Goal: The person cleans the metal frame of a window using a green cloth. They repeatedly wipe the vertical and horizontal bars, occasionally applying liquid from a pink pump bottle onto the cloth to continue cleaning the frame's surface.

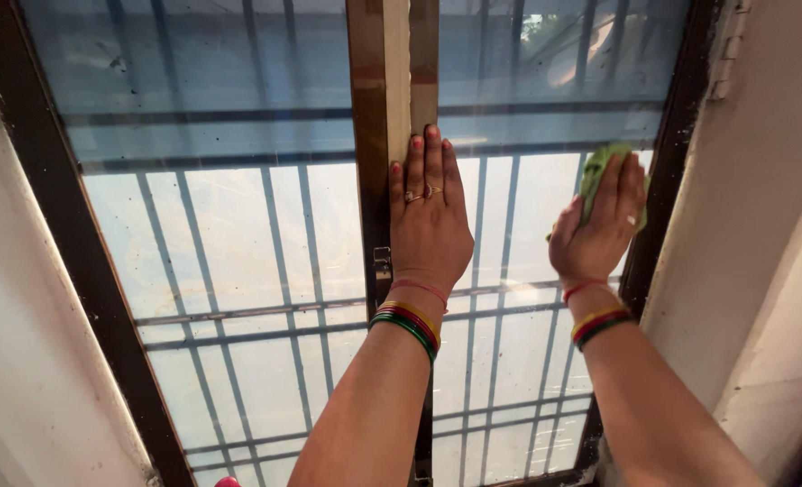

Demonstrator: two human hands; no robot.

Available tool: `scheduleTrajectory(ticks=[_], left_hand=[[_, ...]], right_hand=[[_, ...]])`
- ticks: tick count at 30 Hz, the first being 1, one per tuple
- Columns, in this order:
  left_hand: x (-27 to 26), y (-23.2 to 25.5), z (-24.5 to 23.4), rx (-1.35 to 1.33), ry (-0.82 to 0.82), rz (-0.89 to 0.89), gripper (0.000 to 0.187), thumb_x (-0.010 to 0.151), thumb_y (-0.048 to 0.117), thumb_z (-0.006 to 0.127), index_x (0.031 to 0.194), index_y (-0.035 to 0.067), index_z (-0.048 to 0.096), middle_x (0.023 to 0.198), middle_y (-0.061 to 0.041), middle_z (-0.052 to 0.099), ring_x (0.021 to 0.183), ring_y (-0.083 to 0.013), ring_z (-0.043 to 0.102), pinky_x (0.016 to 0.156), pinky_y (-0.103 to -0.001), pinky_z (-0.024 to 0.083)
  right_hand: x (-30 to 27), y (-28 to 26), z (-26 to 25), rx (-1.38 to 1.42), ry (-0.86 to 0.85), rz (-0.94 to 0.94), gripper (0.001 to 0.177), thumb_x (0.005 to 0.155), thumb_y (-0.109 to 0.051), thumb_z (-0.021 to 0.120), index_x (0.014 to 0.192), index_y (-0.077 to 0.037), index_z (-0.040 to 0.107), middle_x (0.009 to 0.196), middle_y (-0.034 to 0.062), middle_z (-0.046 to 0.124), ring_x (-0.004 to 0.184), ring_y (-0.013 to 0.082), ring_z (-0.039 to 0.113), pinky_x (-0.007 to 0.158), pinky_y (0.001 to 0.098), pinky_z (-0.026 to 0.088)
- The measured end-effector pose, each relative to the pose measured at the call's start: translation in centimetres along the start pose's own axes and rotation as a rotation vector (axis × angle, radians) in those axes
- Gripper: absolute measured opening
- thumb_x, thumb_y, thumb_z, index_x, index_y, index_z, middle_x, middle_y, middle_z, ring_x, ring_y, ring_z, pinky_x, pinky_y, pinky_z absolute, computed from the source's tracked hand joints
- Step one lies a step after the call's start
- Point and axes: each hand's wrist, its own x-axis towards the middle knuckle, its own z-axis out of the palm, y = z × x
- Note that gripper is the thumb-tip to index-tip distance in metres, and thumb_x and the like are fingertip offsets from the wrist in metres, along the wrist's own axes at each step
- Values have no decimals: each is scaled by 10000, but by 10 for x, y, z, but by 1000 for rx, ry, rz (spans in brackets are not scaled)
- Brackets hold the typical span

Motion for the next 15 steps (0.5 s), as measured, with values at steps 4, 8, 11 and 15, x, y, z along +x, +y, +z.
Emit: scheduleTrajectory(ticks=[4,8,11,15], left_hand=[[0,2,-1,-2,1,-9,645,1027,209,383,1612,-1,211,1717,-142,114,1591,-254,68,1290,-462,46],[-2,2,-1,-78,23,-18,670,1066,371,395,1602,-5,256,1724,-143,140,1602,-259,83,1306,-471,57],[-2,0,0,-111,40,-11,701,1054,419,408,1593,-10,278,1714,-157,160,1592,-275,105,1295,-477,72],[-1,-2,3,-74,83,19,662,1061,355,397,1589,-26,272,1705,-163,164,1592,-281,113,1293,-476,70]], right_hand=[[-43,-3,-3,4,-54,154,705,1003,-188,477,1646,36,295,1696,273,276,1576,481,238,1314,577,190],[-81,-46,4,131,-100,205,670,1016,-170,442,1640,18,288,1713,228,245,1584,442,195,1308,564,171],[-88,-88,10,213,-156,51,627,1008,-133,455,1615,-18,344,1709,196,248,1596,405,178,1299,574,127],[-46,-89,24,180,-164,1,605,971,-108,474,1576,-83,459,1684,150,343,1593,365,235,1306,548,146]])
